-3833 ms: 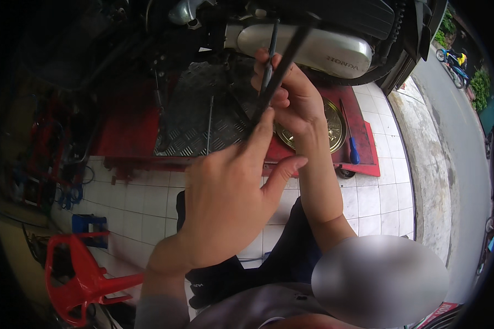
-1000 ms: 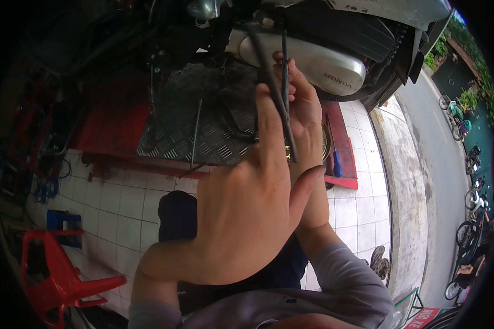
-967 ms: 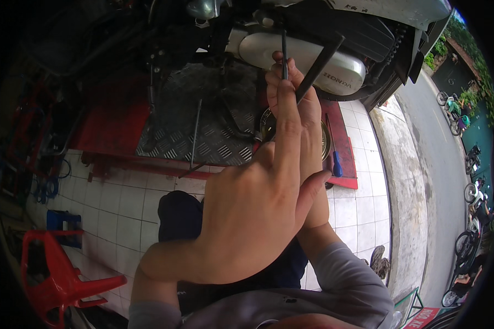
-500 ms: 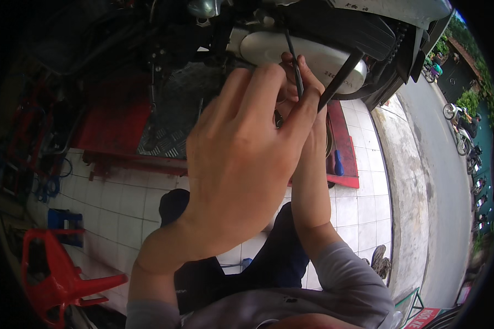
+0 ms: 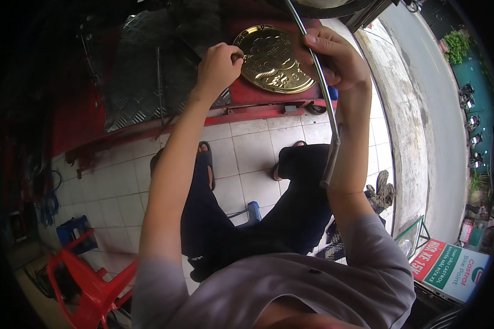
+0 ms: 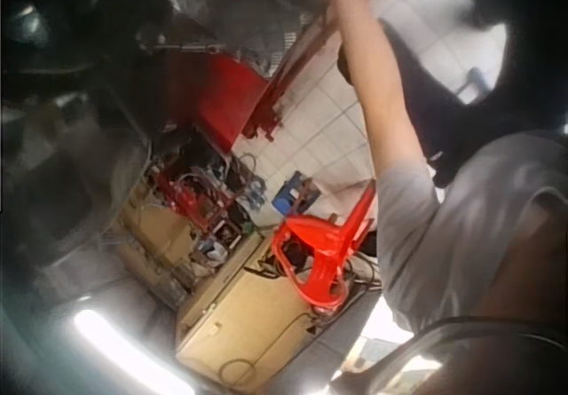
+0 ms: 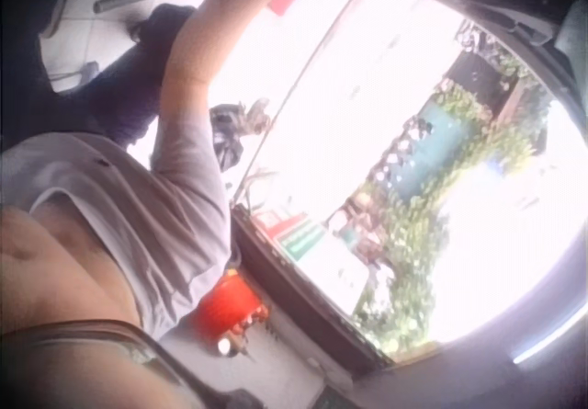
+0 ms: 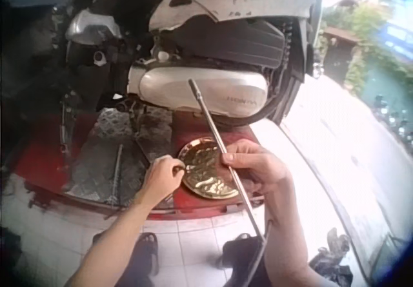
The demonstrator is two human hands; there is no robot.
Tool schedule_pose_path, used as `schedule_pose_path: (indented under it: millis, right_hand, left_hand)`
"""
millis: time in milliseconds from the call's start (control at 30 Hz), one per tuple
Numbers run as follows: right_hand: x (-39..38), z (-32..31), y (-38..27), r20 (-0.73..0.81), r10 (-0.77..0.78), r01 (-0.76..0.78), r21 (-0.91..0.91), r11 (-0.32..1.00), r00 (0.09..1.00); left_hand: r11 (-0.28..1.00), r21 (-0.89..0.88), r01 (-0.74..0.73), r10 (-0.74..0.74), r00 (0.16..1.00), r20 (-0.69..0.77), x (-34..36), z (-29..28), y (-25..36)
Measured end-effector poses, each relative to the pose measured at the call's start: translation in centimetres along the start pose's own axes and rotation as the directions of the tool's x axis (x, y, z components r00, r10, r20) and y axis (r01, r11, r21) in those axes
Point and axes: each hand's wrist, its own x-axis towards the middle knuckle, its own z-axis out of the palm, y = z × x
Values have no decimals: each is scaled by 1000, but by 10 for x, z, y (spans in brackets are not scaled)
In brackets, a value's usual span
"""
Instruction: The person uses a T-handle wrench to loosen and remove a bolt from the motorcycle engine. They then use a long metal rod to manipulate a component inside the engine casing, followed by re-inserting and tightening the bolt with the wrench.
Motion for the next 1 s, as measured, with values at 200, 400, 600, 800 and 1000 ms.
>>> schedule_pose_path:
  millis: [200, 400, 600, 800, 1000]
  right_hand:
    - [-34, -52, 67, -295, 280, -279, 46, 959, 914]
    - [-44, -47, 69, -219, 315, -234, 329, 915, 924]
    - [-52, -60, 74, -153, 235, -151, 422, 894, 960]
    - [-51, -58, 73, -211, 232, -129, 411, 903, 950]
    - [-53, -51, 70, -224, 264, -139, 454, 880, 938]
  left_hand:
    - [960, 279, 22, -114, 940, 320, -3, 46, 48]
    - [892, 405, 200, -356, 863, 358, 7, 57, 54]
    - [902, 432, 12, -178, 921, 346, 3, 66, 58]
    - [935, -172, 310, -229, 898, 375, 0, 60, 19]
    - [993, -106, 53, -40, 992, 122, 6, 47, 0]
